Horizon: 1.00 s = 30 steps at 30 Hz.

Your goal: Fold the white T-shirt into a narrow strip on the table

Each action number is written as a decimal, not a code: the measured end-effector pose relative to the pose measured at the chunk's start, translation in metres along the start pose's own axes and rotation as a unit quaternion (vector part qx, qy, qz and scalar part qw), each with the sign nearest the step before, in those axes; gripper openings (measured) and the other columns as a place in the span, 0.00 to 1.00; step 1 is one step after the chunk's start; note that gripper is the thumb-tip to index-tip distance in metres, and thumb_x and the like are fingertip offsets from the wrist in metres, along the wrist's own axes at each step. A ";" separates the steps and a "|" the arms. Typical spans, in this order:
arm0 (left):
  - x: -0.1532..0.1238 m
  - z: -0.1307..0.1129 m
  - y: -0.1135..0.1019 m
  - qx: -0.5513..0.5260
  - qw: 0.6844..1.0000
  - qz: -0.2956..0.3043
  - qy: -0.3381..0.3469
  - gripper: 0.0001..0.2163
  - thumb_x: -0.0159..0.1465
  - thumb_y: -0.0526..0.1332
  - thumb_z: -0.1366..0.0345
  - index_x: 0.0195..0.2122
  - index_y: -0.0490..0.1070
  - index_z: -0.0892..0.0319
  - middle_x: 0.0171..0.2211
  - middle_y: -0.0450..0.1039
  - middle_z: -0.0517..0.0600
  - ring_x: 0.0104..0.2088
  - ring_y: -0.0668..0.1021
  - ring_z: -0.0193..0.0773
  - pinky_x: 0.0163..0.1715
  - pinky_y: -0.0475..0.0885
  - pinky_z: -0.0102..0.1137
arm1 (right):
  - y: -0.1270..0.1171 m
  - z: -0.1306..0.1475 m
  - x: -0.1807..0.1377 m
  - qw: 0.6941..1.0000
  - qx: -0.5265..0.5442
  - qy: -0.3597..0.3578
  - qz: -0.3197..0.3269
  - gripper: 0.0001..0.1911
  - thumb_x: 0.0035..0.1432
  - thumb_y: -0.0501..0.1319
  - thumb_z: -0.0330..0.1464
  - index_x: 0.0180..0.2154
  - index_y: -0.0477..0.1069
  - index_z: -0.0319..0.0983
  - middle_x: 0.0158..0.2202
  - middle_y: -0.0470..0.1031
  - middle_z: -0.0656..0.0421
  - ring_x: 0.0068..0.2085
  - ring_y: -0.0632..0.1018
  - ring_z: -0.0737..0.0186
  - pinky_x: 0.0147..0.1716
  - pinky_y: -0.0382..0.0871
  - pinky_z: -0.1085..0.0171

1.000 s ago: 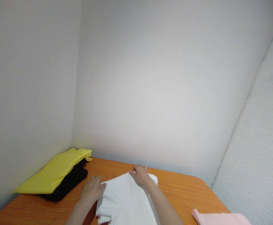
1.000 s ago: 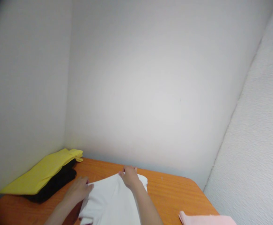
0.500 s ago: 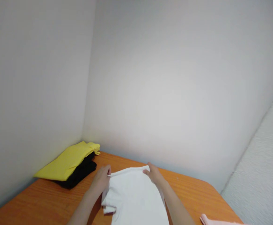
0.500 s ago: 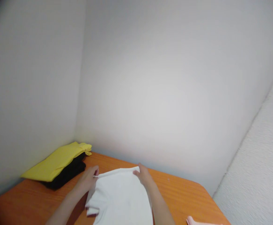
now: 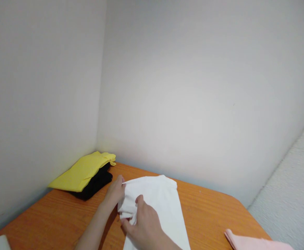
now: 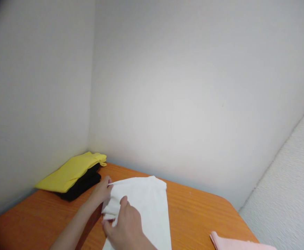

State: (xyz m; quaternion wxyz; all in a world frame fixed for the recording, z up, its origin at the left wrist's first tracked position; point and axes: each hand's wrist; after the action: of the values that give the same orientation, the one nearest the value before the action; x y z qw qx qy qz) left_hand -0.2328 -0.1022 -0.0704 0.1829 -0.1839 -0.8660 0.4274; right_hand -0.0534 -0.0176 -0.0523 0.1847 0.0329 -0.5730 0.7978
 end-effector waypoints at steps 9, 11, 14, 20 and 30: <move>-0.002 0.000 0.005 0.028 0.999 -0.036 0.019 0.10 0.61 0.48 0.80 0.37 0.63 0.59 0.40 0.70 0.54 0.44 0.73 0.36 0.44 0.65 0.26 | 0.010 0.004 -0.016 0.994 -0.042 -0.012 0.098 0.29 0.49 0.58 0.22 0.55 0.60 0.32 0.44 0.75 0.48 0.45 0.76 0.48 0.44 0.71 0.55; -0.007 -0.001 0.001 0.048 0.998 -0.041 0.014 0.12 0.61 0.47 0.81 0.38 0.64 0.61 0.41 0.69 0.56 0.43 0.74 0.38 0.43 0.66 0.28 | 0.001 -0.007 -0.017 0.996 0.056 -0.033 0.068 0.21 0.54 0.58 0.26 0.51 0.63 0.39 0.40 0.75 0.56 0.40 0.77 0.57 0.41 0.72 0.62; -0.014 -0.012 -0.012 0.088 0.995 -0.048 0.010 0.14 0.61 0.44 0.80 0.40 0.66 0.65 0.43 0.69 0.62 0.44 0.74 0.46 0.45 0.66 0.37 | -0.016 -0.042 -0.009 0.998 0.070 0.005 -0.006 0.13 0.62 0.52 0.32 0.49 0.64 0.42 0.40 0.74 0.58 0.42 0.76 0.61 0.43 0.70 0.64; -0.028 -0.060 -0.017 0.097 0.986 0.053 0.127 0.15 0.65 0.45 0.73 0.43 0.70 0.59 0.45 0.75 0.56 0.47 0.75 0.41 0.48 0.67 0.34 | -0.026 -0.127 0.017 0.991 -0.076 0.110 -0.020 0.29 0.66 0.46 0.39 0.61 0.58 0.26 0.64 0.56 0.40 0.66 0.56 0.46 0.63 0.50 0.50; -0.039 -0.057 0.032 0.121 0.958 0.178 0.187 0.25 0.69 0.42 0.52 0.67 0.50 0.49 0.70 0.42 0.50 0.69 0.47 0.45 0.66 0.45 0.51 | -0.020 -0.187 0.024 0.981 -0.160 0.103 0.048 0.39 0.67 0.39 0.53 0.68 0.44 0.33 0.69 0.40 0.50 0.69 0.44 0.54 0.66 0.35 0.50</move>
State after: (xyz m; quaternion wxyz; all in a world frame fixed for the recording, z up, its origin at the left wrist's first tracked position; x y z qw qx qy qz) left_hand -0.1672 -0.0643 -0.0699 0.2837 -0.3882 -0.7112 0.5128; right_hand -0.0396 0.1674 -0.0914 0.2068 -0.1065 -0.6719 0.7031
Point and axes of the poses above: each hand's wrist, its own x-axis towards the middle knuckle, its own y-axis out of the palm, z = x × y
